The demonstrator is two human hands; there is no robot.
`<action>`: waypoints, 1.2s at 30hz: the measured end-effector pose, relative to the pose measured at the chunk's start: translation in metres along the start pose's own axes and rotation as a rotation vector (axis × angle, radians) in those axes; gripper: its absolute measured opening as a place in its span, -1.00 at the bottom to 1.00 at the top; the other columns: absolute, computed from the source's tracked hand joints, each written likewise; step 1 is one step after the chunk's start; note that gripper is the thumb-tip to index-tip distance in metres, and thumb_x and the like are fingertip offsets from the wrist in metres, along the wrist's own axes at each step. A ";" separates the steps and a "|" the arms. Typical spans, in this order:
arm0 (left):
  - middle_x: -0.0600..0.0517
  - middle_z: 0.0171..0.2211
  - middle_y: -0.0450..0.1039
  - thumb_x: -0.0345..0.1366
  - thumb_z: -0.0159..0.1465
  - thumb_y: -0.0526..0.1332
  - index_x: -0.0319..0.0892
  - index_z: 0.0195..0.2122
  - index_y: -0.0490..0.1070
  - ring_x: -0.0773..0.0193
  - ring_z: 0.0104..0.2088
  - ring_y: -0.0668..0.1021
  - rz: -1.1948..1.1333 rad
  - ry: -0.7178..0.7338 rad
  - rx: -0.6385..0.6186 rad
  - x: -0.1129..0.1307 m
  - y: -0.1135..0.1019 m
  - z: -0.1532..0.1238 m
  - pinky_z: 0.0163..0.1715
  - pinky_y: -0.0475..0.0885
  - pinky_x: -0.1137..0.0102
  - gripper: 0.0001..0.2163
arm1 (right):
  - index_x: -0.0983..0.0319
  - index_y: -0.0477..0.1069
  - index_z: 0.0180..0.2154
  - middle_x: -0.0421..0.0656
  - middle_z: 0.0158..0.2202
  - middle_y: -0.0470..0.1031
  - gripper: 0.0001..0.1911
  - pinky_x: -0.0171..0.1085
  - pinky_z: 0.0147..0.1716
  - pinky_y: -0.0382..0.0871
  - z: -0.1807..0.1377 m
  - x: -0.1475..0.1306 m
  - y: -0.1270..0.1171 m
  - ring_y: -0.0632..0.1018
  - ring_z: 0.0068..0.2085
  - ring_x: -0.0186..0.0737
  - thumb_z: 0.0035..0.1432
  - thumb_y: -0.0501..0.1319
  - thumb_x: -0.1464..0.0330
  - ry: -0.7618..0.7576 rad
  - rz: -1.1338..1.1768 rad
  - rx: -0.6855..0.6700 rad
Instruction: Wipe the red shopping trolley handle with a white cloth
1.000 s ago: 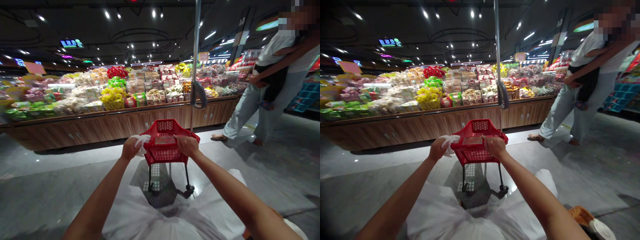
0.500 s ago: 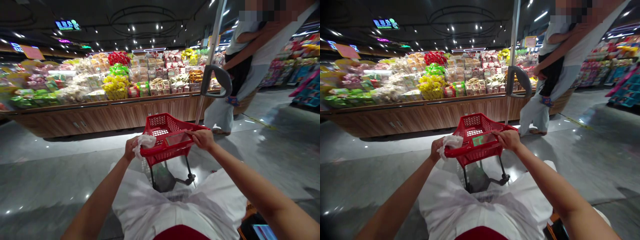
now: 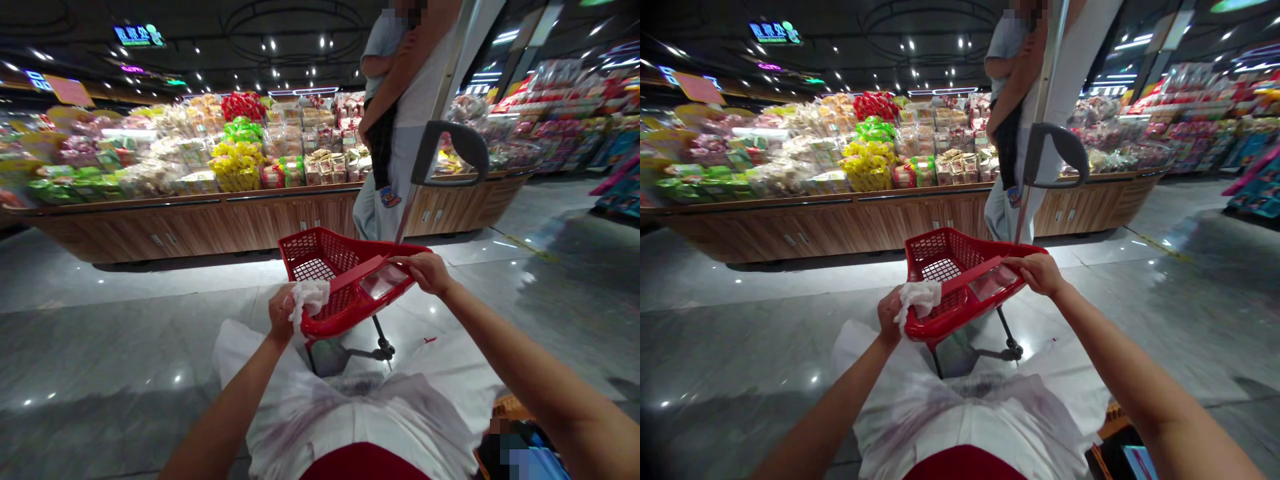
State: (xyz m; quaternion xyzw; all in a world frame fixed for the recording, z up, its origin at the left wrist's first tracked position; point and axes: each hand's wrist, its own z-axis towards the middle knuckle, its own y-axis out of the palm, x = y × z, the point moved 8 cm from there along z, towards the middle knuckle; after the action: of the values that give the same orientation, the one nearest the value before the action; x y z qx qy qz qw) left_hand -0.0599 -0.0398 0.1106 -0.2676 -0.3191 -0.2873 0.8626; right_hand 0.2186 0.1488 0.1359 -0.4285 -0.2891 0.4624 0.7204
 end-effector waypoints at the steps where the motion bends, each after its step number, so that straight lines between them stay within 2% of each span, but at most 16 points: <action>1: -0.05 -0.41 0.50 0.05 0.33 -0.18 -0.14 -0.48 0.39 0.17 -0.34 0.52 0.035 0.011 0.010 0.006 0.006 -0.004 -0.27 0.46 0.28 -0.49 | 0.21 0.42 0.06 -0.08 -0.21 0.55 -0.50 -0.25 -0.16 0.30 0.001 0.002 -0.006 0.51 -0.21 -0.20 0.27 -0.17 0.33 -0.006 -0.001 0.018; 4: -0.06 -0.40 0.49 0.00 0.35 -0.20 -0.13 -0.47 0.38 0.18 -0.31 0.51 0.107 0.055 0.006 0.027 0.033 -0.014 -0.23 0.44 0.26 -0.51 | 0.23 0.44 0.02 0.00 -0.01 0.46 -0.53 -0.17 -0.05 0.29 0.008 -0.004 -0.038 0.43 0.01 -0.12 0.27 -0.14 0.30 0.043 0.034 0.156; 7: -0.08 -0.39 0.49 -0.02 0.37 -0.19 -0.14 -0.41 0.42 0.17 -0.27 0.50 0.164 0.141 -0.074 0.053 0.071 -0.022 -0.17 0.41 0.24 -0.51 | 0.24 0.37 0.09 0.01 0.01 0.42 -0.55 -0.14 -0.04 0.30 0.015 -0.038 -0.062 0.42 0.03 -0.09 0.27 -0.09 0.31 0.111 0.140 0.229; 9: -0.10 -0.33 0.50 -0.02 0.37 -0.16 -0.16 -0.28 0.47 0.14 -0.20 0.49 0.219 0.221 -0.177 0.066 0.101 -0.026 -0.11 0.38 0.21 -0.53 | 0.21 0.30 0.15 -0.03 -0.02 0.45 -0.54 -0.19 -0.08 0.32 0.020 -0.070 -0.058 0.47 -0.04 -0.13 0.27 -0.08 0.35 0.126 0.202 0.118; 11: -0.14 -0.21 0.51 0.02 0.36 -0.12 -0.16 -0.10 0.46 0.10 -0.11 0.48 0.277 0.323 -0.313 0.073 0.132 -0.028 -0.05 0.35 0.17 -0.54 | 0.20 0.25 0.18 -0.05 -0.03 0.48 -0.54 -0.24 -0.13 0.33 0.018 -0.087 -0.047 0.49 -0.08 -0.16 0.29 -0.07 0.34 0.198 0.193 0.004; 13: -0.14 -0.10 0.49 0.06 0.33 -0.06 -0.14 0.02 0.41 0.08 -0.04 0.46 0.315 0.430 -0.440 0.071 0.158 -0.029 -0.01 0.32 0.17 -0.52 | 0.21 0.26 0.16 -0.05 -0.05 0.50 -0.57 -0.28 -0.16 0.32 0.009 -0.082 -0.038 0.50 -0.11 -0.17 0.32 -0.08 0.31 0.336 0.123 -0.074; 15: -0.13 -0.04 0.47 0.07 0.32 -0.03 -0.12 0.07 0.38 0.07 -0.01 0.44 0.343 0.497 -0.514 0.059 0.176 -0.026 0.02 0.31 0.19 -0.52 | 0.24 0.34 0.09 -0.05 -0.10 0.52 -0.59 -0.30 -0.18 0.29 -0.003 -0.064 -0.033 0.50 -0.12 -0.18 0.35 -0.11 0.29 0.442 0.041 -0.126; 17: -0.12 -0.02 0.46 0.03 0.33 0.00 -0.12 0.12 0.34 0.09 -0.02 0.45 0.382 0.486 -0.536 0.036 0.183 -0.018 0.01 0.31 0.21 -0.53 | 0.24 0.43 -0.03 -0.06 -0.16 0.53 -0.59 -0.33 -0.19 0.26 -0.011 -0.044 -0.032 0.50 -0.14 -0.21 0.37 -0.12 0.28 0.457 -0.014 -0.163; 19: -0.11 -0.07 0.48 -0.02 0.34 0.02 -0.13 0.17 0.29 0.11 -0.07 0.47 0.435 0.430 -0.526 0.005 0.178 -0.007 -0.04 0.33 0.23 -0.54 | 0.24 0.49 -0.16 -0.08 -0.19 0.52 -0.59 -0.35 -0.21 0.24 -0.015 -0.025 -0.033 0.49 -0.16 -0.25 0.37 -0.10 0.27 0.432 -0.050 -0.193; 24: -0.08 -0.20 0.51 -0.16 0.33 0.10 -0.18 0.12 0.33 0.11 -0.16 0.48 0.612 0.357 -0.518 -0.071 0.138 0.018 -0.12 0.35 0.23 -0.62 | 0.25 0.52 -0.30 -0.10 -0.26 0.53 -0.62 -0.34 -0.28 0.19 -0.014 0.015 -0.033 0.49 -0.20 -0.25 0.33 -0.02 0.28 0.453 -0.093 -0.289; 27: -0.08 -0.20 0.50 -0.19 0.32 0.13 -0.19 0.04 0.39 0.12 -0.16 0.49 0.691 0.335 -0.543 -0.091 0.123 0.025 -0.13 0.35 0.26 -0.68 | 0.25 0.52 -0.26 -0.09 -0.23 0.53 -0.69 -0.33 -0.30 0.18 -0.012 0.020 -0.028 0.49 -0.20 -0.24 0.31 0.01 0.32 0.510 -0.125 -0.321; 30: -0.05 -0.20 0.49 -0.14 0.33 0.09 -0.16 0.05 0.37 0.13 -0.17 0.48 0.720 0.313 -0.541 -0.075 0.133 0.022 -0.13 0.33 0.26 -0.67 | 0.22 0.50 -0.20 -0.07 -0.19 0.52 -0.67 -0.31 -0.34 0.16 -0.010 0.000 -0.016 0.49 -0.23 -0.21 0.31 0.00 0.25 0.559 -0.184 -0.307; 34: -0.07 -0.14 0.45 -0.10 0.35 0.04 -0.15 0.13 0.28 0.13 -0.11 0.45 0.670 0.367 -0.580 -0.021 0.181 0.003 -0.11 0.29 0.25 -0.61 | 0.23 0.50 -0.27 -0.03 -0.25 0.52 -0.61 -0.26 -0.31 0.13 0.000 -0.046 0.011 0.48 -0.23 -0.15 0.33 -0.05 0.22 0.421 -0.234 -0.209; 36: -0.08 -0.14 0.44 -0.10 0.36 0.02 -0.15 0.16 0.24 0.12 -0.13 0.44 0.681 0.391 -0.603 -0.004 0.200 -0.002 -0.14 0.29 0.24 -0.60 | 0.25 0.50 -0.33 -0.02 -0.33 0.53 -0.57 -0.23 -0.29 0.11 0.001 -0.053 0.021 0.48 -0.25 -0.15 0.35 -0.09 0.27 0.398 -0.257 -0.150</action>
State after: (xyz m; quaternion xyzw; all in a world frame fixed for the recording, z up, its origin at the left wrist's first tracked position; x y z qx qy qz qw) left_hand 0.0717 0.0988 0.0513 -0.5356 0.0516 -0.1136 0.8352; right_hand 0.1873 0.1051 0.1172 -0.5229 -0.2272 0.2508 0.7823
